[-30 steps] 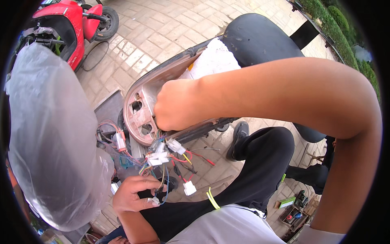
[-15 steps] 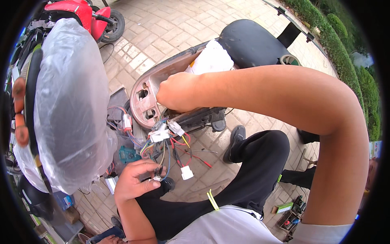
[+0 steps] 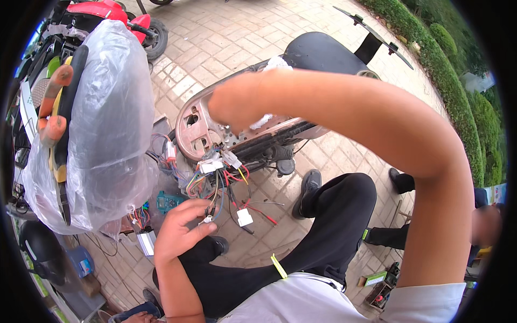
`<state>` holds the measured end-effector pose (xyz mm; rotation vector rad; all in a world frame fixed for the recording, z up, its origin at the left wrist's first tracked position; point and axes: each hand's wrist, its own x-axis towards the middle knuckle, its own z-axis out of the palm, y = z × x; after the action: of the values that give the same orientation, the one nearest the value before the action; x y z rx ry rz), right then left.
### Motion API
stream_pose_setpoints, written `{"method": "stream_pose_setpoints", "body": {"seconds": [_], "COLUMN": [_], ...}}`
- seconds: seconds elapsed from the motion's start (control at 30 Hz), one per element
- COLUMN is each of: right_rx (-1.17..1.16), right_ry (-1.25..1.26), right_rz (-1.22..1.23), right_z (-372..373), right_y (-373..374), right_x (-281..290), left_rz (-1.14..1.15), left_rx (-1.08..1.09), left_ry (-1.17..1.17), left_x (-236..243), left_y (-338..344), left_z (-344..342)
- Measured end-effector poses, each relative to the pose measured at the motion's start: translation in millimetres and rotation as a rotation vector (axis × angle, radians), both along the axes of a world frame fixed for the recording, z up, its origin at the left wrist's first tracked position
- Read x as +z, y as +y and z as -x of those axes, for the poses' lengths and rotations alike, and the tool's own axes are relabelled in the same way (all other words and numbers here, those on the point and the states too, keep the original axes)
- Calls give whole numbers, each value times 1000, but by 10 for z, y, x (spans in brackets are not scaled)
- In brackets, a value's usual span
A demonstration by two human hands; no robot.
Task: The person repairs electrical wiring on a scooter by stripping wire ends, twisting them together, and wrapping connections with electrical tape. The person uses pliers and electrical tape to secure the wires and then places the taped bundle into the scooter's wiring compartment.
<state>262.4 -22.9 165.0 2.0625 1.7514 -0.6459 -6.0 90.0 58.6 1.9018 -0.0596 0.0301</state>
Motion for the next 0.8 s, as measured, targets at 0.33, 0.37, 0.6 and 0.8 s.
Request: {"method": "stream_pose_setpoints", "body": {"seconds": [0.33,0.37,0.6,0.8], "right_rx": [312,292,69,-191], "right_ry": [-85,-77,-321,-2], "right_rz": [-110,-142,-137,-1184], "right_z": [-73,-72,-119,305], "right_y": [-48,-66,-77,-457], "right_x": [-587,-594,-358,146], "left_rz": [-323,-340,-131,425], "left_rx": [184,180,211,391], "left_ry": [-219,-246,-404,105], "left_x": [51,79,213,35], "left_y": [-104,-119,-350,-532], "left_z": [75,103,197,356]}}
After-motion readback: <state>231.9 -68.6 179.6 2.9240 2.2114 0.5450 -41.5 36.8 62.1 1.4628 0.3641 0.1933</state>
